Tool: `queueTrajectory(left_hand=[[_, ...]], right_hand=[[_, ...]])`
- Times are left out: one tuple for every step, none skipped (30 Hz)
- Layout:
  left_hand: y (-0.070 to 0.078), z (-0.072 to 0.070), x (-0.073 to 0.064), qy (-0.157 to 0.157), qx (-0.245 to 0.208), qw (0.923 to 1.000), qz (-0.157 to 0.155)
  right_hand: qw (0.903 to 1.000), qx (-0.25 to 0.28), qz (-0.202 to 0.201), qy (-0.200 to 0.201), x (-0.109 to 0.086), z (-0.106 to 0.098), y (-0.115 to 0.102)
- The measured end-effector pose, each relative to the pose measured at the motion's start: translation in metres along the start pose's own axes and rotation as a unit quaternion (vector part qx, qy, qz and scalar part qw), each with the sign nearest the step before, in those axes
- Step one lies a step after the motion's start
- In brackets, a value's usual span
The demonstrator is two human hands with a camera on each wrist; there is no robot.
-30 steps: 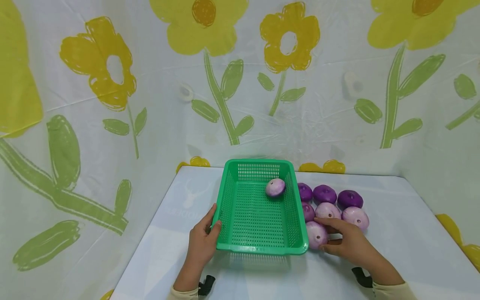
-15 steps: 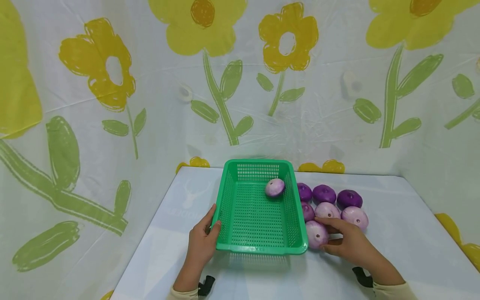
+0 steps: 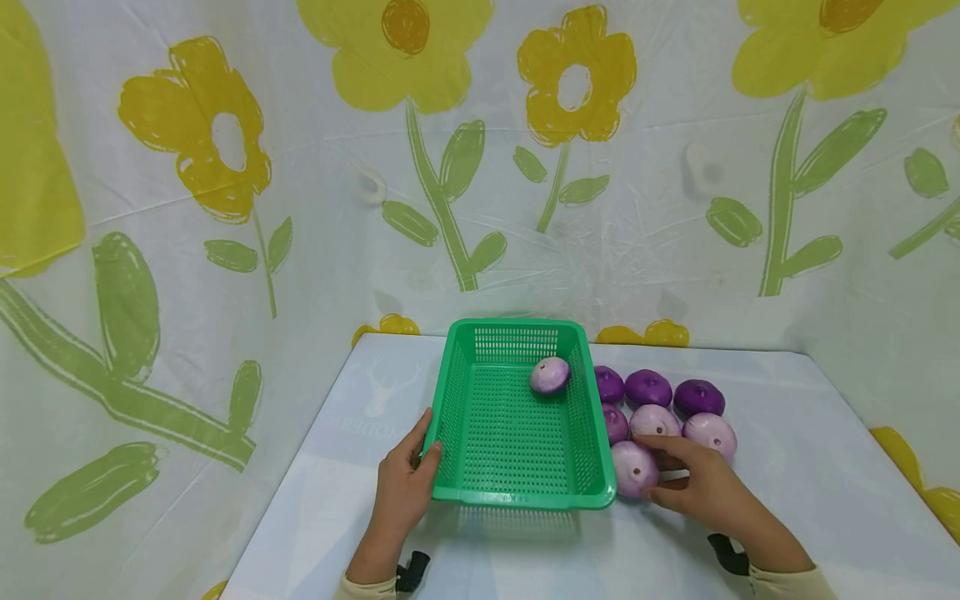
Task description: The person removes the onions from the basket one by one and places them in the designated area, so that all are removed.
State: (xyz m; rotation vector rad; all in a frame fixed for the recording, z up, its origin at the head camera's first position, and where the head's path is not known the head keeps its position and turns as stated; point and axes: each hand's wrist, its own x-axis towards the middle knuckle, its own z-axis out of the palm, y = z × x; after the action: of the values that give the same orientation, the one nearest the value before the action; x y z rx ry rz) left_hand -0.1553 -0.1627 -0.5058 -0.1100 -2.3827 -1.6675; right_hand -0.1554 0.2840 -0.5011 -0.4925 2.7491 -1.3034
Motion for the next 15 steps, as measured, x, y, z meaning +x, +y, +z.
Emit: queueTrajectory(left_hand=[[0.000,0.000,0.000,0.000,0.000,1.0000,0.000],[0.000,0.000,0.000,0.000,0.000,1.0000,0.000],[0.000,0.000,0.000,0.000,0.001,1.0000,-0.001],[0.000,0.000,0.000,0.001,0.001,1.0000,-0.002],[0.000,0.000,0.000,0.000,0.000,1.0000,-0.004],[0.000,0.000,0.000,0.000,0.001,1.0000,-0.002],[0.000,0.000,0.000,0.000,0.000,1.0000,-0.003],[0.000,0.000,0.000,0.000,-0.001,1.0000,-0.002],[-0.001,0.000,0.000,0.000,-0.002,1.0000,-0.002],[-0.001,0.000,0.000,0.000,-0.003,1.0000,-0.002],[-0.001,0.000,0.001,-0.001,-0.004,1.0000,-0.001],[-0.002,0.000,0.001,-0.001,-0.004,1.0000,-0.001],[-0.002,0.000,0.001,-0.001,-0.006,1.0000,-0.002],[-0.002,0.000,0.001,-0.002,-0.005,1.0000,-0.001],[-0.002,0.000,0.001,-0.002,-0.005,1.0000,0.001]], right_hand=[[1.0000,-0.007,0.004,0.000,0.000,-0.001,-0.001],[0.9999,-0.014,0.006,0.000,-0.001,-0.002,-0.001],[0.9997,-0.022,0.010,0.001,-0.001,-0.003,-0.002],[0.9995,-0.030,0.012,0.000,-0.001,-0.004,-0.003],[0.9992,-0.039,0.013,-0.001,-0.001,-0.006,-0.004],[0.9988,-0.047,0.013,-0.002,-0.001,-0.008,-0.005],[0.9984,-0.055,0.015,-0.002,-0.001,-0.009,-0.006],[0.9980,-0.061,0.015,-0.002,-0.001,-0.010,-0.007],[0.9974,-0.070,0.016,0.000,-0.002,-0.012,-0.009],[0.9968,-0.078,0.016,0.001,-0.002,-0.013,-0.010],[0.9961,-0.087,0.015,0.004,-0.003,-0.014,-0.011],[0.9952,-0.097,0.011,0.008,-0.004,-0.015,-0.012],[0.9943,-0.106,0.007,0.013,-0.004,-0.016,-0.013],[0.9935,-0.112,0.001,0.018,-0.005,-0.016,-0.014],[0.9926,-0.119,-0.004,0.024,-0.006,-0.017,-0.015]])
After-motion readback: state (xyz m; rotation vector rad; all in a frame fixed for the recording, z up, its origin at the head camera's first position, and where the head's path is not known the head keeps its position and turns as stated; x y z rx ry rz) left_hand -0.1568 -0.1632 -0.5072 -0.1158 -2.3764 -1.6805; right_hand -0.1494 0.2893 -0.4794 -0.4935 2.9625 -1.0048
